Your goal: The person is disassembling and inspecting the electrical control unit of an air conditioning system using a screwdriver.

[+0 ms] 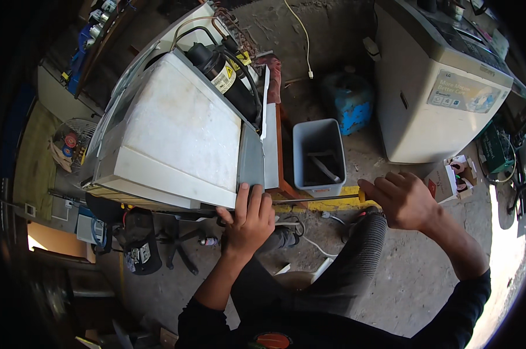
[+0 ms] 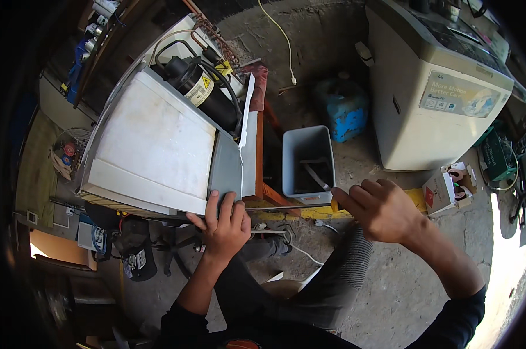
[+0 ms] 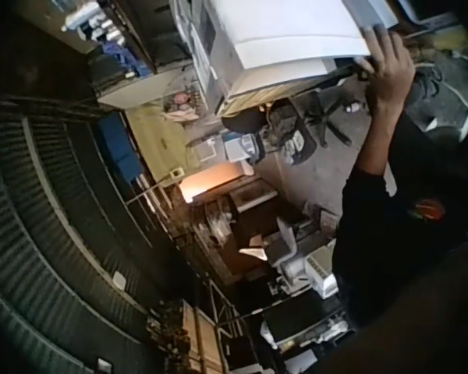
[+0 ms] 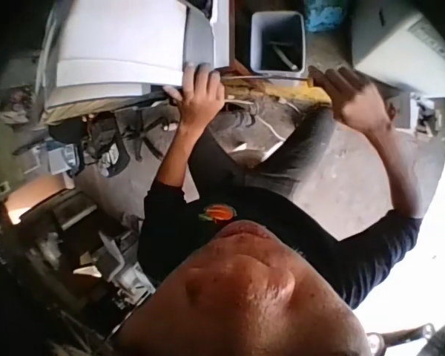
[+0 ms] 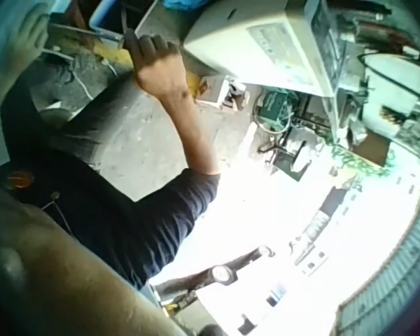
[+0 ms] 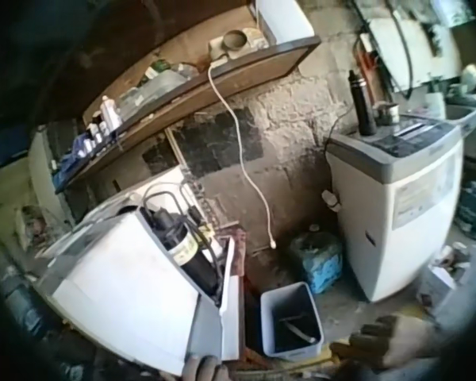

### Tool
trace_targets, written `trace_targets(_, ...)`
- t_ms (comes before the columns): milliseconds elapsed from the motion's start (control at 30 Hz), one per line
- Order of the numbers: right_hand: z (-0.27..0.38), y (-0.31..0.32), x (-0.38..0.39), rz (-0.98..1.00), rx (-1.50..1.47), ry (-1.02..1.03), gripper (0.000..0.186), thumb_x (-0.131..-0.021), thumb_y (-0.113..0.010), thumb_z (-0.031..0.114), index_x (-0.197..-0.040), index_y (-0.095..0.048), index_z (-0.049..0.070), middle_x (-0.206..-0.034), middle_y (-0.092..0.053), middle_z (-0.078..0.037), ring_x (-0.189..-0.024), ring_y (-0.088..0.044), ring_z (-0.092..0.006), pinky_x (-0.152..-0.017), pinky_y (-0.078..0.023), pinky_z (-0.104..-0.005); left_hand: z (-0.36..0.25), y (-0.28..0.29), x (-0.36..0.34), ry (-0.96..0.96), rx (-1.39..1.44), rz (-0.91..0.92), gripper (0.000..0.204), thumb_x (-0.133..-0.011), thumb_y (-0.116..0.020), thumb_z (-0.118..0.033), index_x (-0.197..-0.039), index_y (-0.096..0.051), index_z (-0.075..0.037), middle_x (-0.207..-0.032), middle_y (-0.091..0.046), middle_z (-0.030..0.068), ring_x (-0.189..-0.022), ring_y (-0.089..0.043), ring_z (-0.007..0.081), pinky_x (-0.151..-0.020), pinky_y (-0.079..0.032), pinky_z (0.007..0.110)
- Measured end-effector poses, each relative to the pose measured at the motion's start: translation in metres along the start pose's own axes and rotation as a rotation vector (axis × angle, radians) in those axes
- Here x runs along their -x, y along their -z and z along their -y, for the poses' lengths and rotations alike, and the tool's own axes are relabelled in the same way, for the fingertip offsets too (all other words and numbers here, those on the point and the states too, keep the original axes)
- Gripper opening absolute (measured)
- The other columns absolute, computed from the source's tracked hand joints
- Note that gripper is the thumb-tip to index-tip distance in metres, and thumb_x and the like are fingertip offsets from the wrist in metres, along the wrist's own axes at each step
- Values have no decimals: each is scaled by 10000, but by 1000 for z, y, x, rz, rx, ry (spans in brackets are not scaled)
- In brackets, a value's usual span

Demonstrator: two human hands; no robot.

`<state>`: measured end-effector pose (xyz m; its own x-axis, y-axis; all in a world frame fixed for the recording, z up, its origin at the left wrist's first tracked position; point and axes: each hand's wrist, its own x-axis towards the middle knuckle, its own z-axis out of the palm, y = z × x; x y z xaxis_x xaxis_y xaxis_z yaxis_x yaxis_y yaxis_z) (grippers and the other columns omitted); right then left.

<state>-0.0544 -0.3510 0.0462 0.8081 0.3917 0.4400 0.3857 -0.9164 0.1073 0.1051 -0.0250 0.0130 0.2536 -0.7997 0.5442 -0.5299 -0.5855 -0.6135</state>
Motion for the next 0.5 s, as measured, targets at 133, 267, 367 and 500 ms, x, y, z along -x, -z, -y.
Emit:
trace_targets(133, -2, 0, -1, -62, -488, -165, 342, -888, -650, 120, -1175, -716, -54, -848, -705, -89, -583, -537, -130, -513, -421, -254, 2, -3, 3, 1, 14, 7, 18, -878, -646, -162, -869, -655, -149, -1188, -697, 21, -1398, -449, 341, -1163, 133, 747)
trace_targets(267, -29, 4, -5, 173, -1317, -567, 329, -880, -668, 112, -1166, -725, -40, -856, -709, -82, -609, -567, -142, -534, -441, -266, 3, -2, 3, -6, -13, 25, 39, -894, -640, -201, -894, -654, -164, -1203, -686, 12, -1409, -438, 328, -1169, 118, 739)
trace_targets(367, -42, 9, -5, 463, -1963, -927, 316, -875, -692, 107, -1160, -734, -24, -871, -714, -77, -621, -586, -154, -553, -458, -274, 2, -1, 2, -14, -34, 35, 64, -906, -633, -239, -921, -653, -180, -1223, -672, 3, -1420, -430, 316, -1177, 101, 731)
trace_targets(500, -39, 7, -4, 520, -1174, -402, 371, -832, -749, 105, -1182, -732, -17, -914, -737, -124, -624, -585, -142, -563, -472, -262, 4, 4, 1, -13, -28, 27, 52, -897, -646, -225, -913, -658, -178, -1217, -677, 5, -1428, -417, 317, -1175, 109, 734)
